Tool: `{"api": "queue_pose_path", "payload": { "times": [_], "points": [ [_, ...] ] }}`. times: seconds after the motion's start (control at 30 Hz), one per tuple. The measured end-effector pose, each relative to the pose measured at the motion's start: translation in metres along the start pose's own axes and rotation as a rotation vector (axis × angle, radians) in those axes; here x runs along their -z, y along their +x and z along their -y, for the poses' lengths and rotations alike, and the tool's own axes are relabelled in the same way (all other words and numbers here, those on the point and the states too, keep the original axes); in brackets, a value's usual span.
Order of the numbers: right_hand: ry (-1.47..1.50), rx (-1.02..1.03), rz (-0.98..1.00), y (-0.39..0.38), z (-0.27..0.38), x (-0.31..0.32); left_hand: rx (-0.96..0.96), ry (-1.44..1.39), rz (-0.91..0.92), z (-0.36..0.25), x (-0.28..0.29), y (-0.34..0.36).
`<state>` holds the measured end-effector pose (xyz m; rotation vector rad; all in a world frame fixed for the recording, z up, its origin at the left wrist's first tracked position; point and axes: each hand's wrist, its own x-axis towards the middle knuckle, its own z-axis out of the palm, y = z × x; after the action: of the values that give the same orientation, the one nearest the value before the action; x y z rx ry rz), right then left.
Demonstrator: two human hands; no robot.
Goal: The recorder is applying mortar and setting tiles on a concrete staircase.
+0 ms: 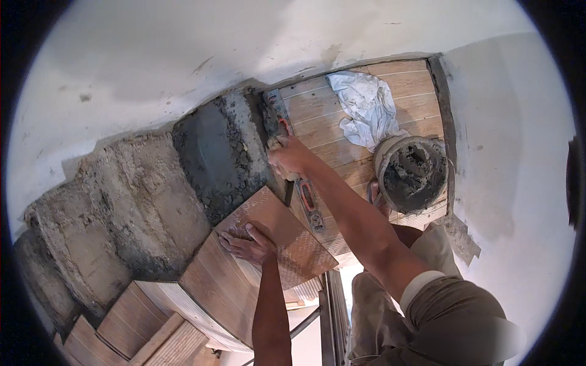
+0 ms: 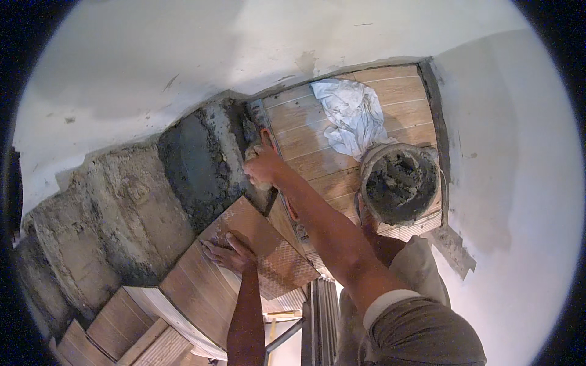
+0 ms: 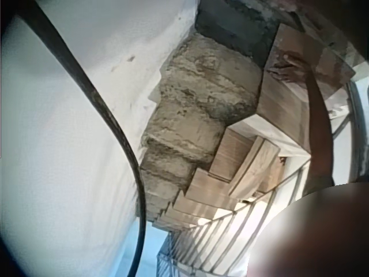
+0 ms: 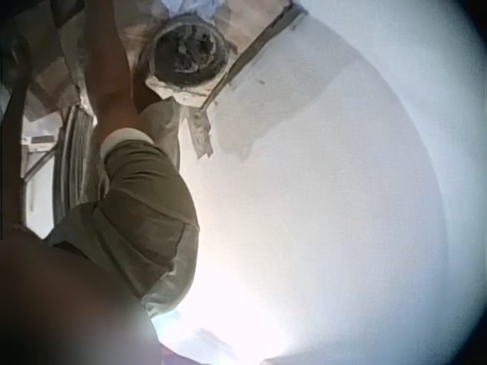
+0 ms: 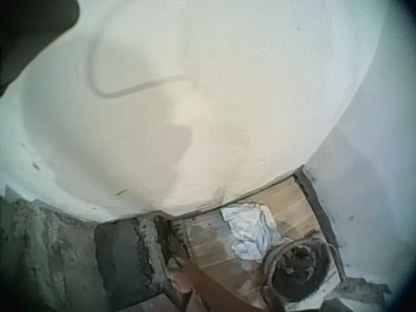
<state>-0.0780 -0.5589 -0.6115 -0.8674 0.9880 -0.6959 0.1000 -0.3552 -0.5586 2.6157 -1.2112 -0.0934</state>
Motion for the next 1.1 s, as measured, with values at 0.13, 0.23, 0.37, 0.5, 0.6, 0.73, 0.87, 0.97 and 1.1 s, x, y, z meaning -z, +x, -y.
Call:
{"api": "queue_pose_path", "payload": {
  "times": [0.13, 0.23, 0.37, 0.5, 0.6, 0.73, 0.87, 0.97, 1.1],
  "points": [
    [0.054, -0.298, -0.060, -0.041, 0.085, -0.050, 0.039, 0.106, -0.036, 0.022, 0.016, 0.009],
    [0.044, -0.267, -0.121, -0.064, 0.090, -0.057, 0.065, 0.113, -0.032, 0.025, 0.012, 0.011],
    [0.129, -0.309, -0.266, -0.081, 0.082, -0.103, 0.057, 0.172, -0.045, 0.048, 0.031, 0.019],
    [0.476, -0.282, -0.136, -0.022, -0.050, -0.055, 0.037, 0.014, 0.059, -0.009, -0.022, -0.015],
    [-0.314, -0.358, -0.330, -0.014, 0.094, -0.162, 0.076, 0.142, -0.018, 0.029, 0.025, 0.015],
    [-0.391, -0.392, -0.303, -0.042, 0.083, -0.155, 0.111, 0.091, -0.003, 0.035, -0.002, 0.006],
    [-0.539, -0.100, -0.206, -0.092, 0.032, -0.135, 0.141, 0.160, 0.046, 0.041, -0.010, -0.002],
    [-0.016, -0.239, -0.402, -0.101, 0.056, -0.121, 0.128, 0.091, 0.027, 0.021, 0.012, 0.007],
    [0.198, -0.274, -0.338, -0.010, 0.038, -0.074, 0.085, 0.072, -0.002, 0.023, 0.009, 0.009]
  ]
}}
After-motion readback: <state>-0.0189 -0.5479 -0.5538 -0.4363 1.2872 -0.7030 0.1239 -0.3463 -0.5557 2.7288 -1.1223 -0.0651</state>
